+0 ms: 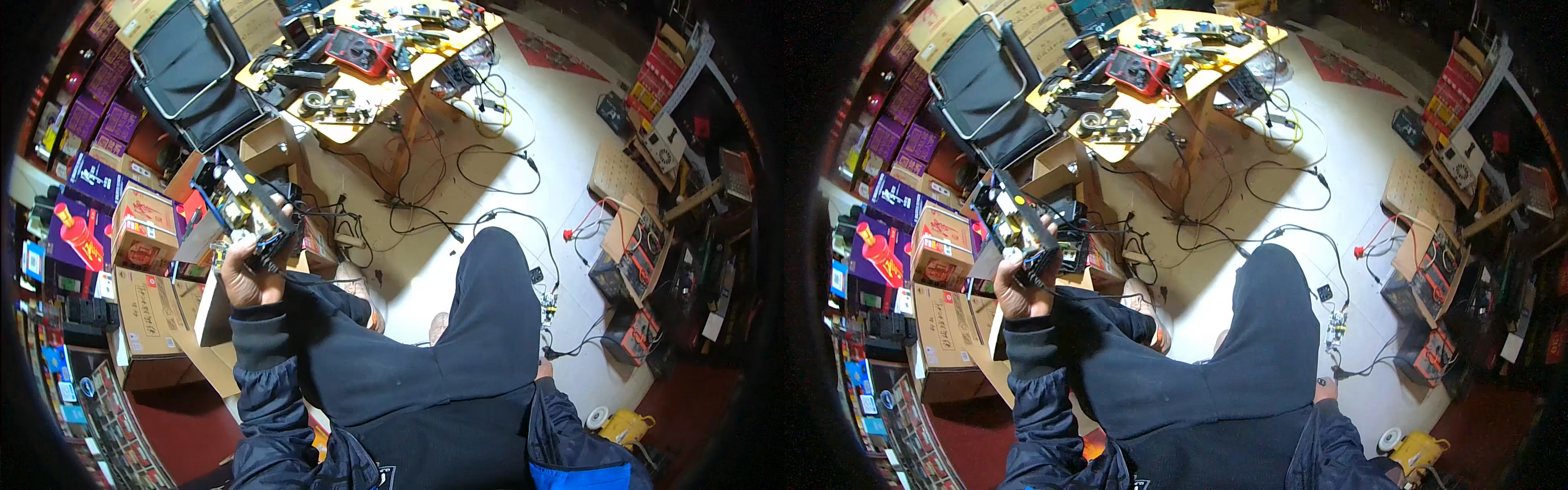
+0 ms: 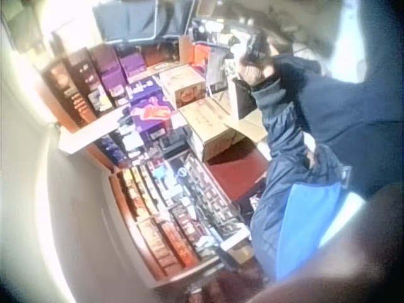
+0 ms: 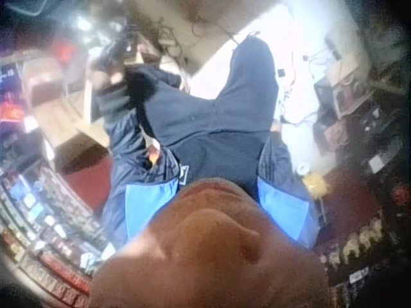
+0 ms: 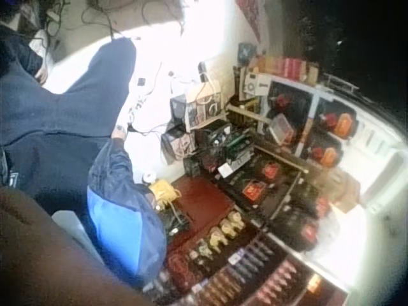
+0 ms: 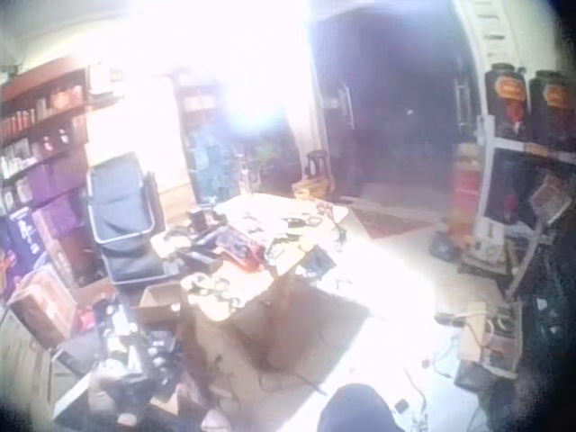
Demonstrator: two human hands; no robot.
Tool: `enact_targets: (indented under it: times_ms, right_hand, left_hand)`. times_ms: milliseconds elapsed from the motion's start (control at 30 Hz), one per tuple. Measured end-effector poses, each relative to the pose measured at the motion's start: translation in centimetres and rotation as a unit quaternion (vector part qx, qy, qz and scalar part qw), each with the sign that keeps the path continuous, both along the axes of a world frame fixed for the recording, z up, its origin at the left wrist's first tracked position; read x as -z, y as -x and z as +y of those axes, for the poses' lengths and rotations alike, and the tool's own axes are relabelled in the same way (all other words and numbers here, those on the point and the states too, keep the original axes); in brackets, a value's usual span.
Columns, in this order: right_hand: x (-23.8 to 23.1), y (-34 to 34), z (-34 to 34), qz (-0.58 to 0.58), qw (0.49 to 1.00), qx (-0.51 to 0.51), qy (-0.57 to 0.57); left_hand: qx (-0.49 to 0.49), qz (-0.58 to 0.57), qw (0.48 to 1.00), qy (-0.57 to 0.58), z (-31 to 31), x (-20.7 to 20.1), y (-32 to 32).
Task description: The person sits on the floor and handles several small black electronic enclosures, opening them to expose circuit boards and capacitors. They repeatedly remove and reinsert circuit boards, rotate the units to inspect different sides, and connect power cables to test functionality.
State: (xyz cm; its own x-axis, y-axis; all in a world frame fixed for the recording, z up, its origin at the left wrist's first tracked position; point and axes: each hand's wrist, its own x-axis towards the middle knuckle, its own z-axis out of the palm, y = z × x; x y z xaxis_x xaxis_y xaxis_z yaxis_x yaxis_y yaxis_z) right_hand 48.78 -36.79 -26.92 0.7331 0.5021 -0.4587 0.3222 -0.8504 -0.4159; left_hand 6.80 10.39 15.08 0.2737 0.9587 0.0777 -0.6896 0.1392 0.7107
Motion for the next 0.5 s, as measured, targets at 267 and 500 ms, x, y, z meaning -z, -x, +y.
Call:
enact_targets:
  times_ms: [267,500]
  right_hand:
    - [0.5,-0.8,-2.6,-0.025,0.996,-0.031,-0.078]
    - [-1.4,-0.5,-5.9,-0.024,0.998,0.061,-0.015]
  left_hand:
    - [0.059,-0.012,0.998,-0.013,0.9,-0.3,-2.9]
    - [0.121,-0.016,0.986,0.111,-2.5,9.3,-6.8]
